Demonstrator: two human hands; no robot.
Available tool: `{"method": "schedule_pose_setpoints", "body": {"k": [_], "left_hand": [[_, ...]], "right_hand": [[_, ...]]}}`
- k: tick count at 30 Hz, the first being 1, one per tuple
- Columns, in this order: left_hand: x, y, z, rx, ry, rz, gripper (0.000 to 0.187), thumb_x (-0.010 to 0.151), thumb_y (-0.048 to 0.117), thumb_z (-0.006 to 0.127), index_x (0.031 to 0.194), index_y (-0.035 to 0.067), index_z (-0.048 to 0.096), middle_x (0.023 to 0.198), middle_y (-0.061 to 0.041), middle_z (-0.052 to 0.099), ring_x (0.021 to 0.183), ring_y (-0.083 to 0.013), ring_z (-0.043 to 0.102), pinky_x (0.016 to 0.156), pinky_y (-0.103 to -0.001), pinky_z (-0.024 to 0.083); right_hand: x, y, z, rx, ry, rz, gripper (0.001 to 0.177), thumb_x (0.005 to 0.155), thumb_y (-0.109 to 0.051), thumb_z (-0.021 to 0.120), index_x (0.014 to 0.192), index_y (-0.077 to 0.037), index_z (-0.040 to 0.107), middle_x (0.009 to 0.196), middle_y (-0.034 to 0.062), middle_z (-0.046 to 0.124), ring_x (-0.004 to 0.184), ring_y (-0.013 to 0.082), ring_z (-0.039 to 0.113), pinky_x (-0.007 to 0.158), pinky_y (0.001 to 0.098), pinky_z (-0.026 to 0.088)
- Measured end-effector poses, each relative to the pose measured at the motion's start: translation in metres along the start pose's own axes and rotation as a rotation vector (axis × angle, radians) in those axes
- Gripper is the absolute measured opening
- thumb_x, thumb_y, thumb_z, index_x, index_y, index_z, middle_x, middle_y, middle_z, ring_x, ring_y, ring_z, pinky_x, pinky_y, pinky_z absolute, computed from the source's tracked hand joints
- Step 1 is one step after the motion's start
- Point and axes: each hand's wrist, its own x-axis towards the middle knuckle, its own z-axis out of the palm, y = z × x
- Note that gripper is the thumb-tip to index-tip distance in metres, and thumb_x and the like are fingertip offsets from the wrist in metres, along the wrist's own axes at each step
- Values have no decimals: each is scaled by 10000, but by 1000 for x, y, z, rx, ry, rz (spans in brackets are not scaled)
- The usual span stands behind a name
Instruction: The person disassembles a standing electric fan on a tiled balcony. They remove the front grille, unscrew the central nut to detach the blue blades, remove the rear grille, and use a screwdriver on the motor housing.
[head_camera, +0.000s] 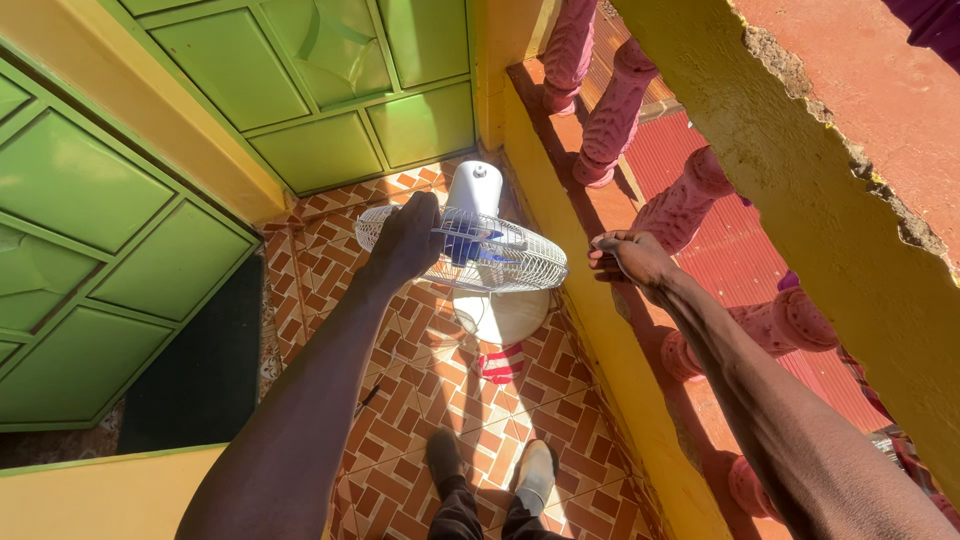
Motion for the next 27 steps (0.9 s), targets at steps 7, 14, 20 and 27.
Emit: {"method": "schedule_pose_setpoints", "body": {"k": [7, 14, 20, 27], "left_hand": [[7, 1, -12, -41, -37, -21, 303, 777, 32, 763, 924, 53, 499, 889, -136, 603, 787, -373, 661, 657, -475, 514], [19, -11, -23, -25, -95, -60, 320, 812, 110, 807, 910, 58, 508, 878, -136, 627, 795, -352, 669, 670, -464, 520], [24, -18, -29, 26, -88, -39, 313, 802, 145, 830, 873, 69, 535, 880, -148, 643, 806, -342, 683, 687, -472, 527], [-2, -1, -12, -64, 58, 28, 279, 774, 91, 799, 898, 59, 550, 897, -148, 650, 830, -353, 692, 705, -460, 537]], "right_hand": [[16, 37, 10, 167, -46, 51, 140, 1037, -161, 525, 1051, -46, 606, 899, 44, 664, 795, 162, 682, 797, 364, 605], [51, 67, 18, 235, 2, 91, 312, 1042, -349, 570, 1053, -37, 564, 908, 37, 628, 821, 154, 659, 809, 358, 619], [89, 107, 46, 371, 22, 67, 469, 1008, -516, 615, 1184, -88, 535, 1034, 34, 548, 977, 163, 592, 888, 434, 592], [85, 134, 77, 440, 53, -12, 644, 1004, -652, 343, 1433, -203, 511, 1441, 3, 492, 1256, 175, 434, 1039, 499, 482]]}}
